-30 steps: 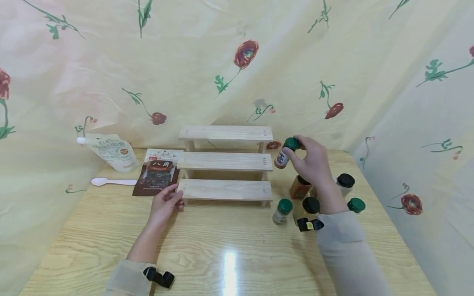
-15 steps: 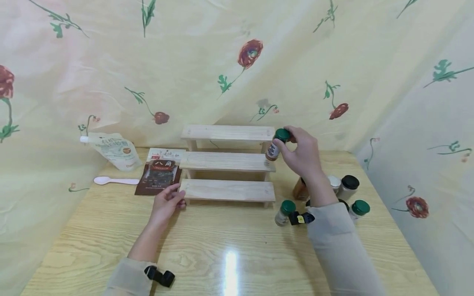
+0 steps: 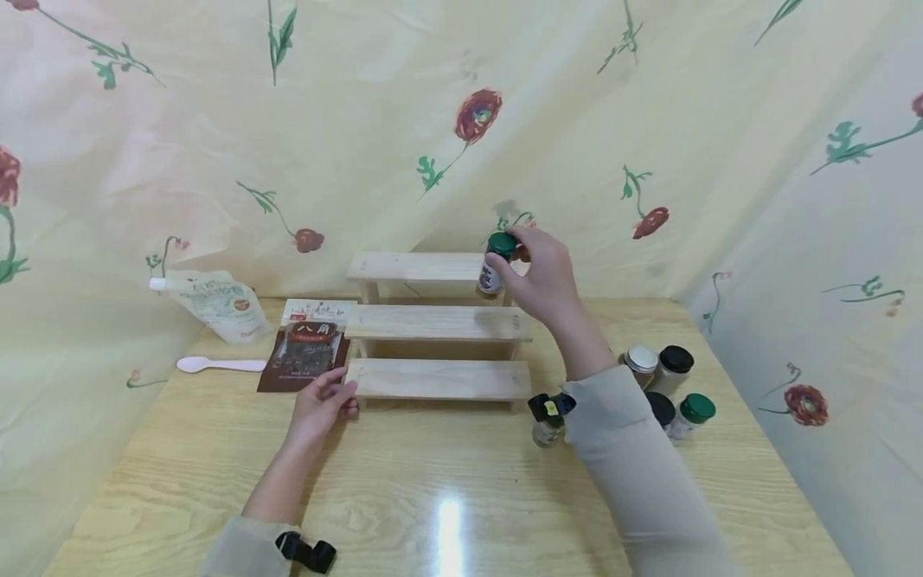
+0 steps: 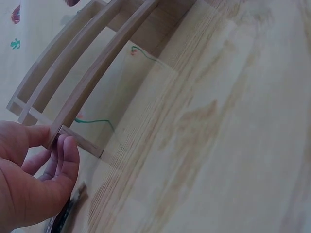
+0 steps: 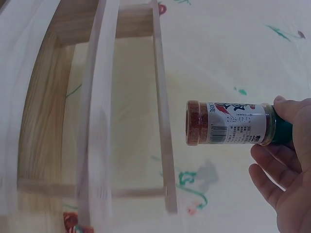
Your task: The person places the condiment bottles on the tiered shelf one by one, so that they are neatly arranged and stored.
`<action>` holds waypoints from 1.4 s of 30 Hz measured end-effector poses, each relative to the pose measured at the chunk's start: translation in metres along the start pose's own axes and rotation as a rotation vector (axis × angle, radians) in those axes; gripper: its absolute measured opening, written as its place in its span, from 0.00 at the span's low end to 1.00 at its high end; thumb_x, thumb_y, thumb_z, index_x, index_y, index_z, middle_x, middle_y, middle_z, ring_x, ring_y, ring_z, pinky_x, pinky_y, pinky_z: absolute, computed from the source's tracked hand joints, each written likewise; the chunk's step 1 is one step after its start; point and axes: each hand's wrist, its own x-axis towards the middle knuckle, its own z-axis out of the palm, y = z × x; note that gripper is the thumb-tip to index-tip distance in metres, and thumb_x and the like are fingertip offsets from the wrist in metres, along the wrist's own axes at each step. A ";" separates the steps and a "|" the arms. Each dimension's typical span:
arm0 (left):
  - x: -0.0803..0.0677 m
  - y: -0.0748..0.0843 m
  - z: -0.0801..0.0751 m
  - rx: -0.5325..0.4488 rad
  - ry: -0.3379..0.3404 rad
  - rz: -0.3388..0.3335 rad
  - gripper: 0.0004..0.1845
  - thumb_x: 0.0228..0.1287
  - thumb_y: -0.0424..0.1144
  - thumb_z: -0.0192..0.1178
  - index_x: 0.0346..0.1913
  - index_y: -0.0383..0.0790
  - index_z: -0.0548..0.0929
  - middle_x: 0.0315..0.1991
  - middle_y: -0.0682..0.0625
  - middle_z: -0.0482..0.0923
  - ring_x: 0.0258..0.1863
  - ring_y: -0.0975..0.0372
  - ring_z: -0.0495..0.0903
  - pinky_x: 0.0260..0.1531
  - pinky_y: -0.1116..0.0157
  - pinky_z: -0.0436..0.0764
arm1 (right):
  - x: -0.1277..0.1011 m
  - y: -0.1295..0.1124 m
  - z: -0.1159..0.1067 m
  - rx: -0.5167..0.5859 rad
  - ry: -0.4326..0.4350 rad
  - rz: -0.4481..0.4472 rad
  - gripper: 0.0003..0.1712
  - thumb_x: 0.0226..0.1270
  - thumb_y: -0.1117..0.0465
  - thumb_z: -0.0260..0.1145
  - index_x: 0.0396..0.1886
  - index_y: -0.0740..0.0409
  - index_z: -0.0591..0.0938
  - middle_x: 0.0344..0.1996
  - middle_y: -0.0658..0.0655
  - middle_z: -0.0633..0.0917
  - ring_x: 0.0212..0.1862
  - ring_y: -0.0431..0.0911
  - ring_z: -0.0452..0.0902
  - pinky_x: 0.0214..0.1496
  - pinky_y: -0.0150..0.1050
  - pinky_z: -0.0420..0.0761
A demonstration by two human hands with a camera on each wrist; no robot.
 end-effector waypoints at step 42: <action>0.001 -0.001 -0.001 0.002 -0.012 0.003 0.24 0.69 0.27 0.63 0.66 0.30 0.75 0.32 0.49 0.80 0.26 0.63 0.82 0.28 0.69 0.86 | 0.053 -0.030 0.080 0.152 -0.097 0.106 0.24 0.67 0.58 0.73 0.59 0.64 0.81 0.49 0.61 0.85 0.43 0.51 0.83 0.45 0.43 0.85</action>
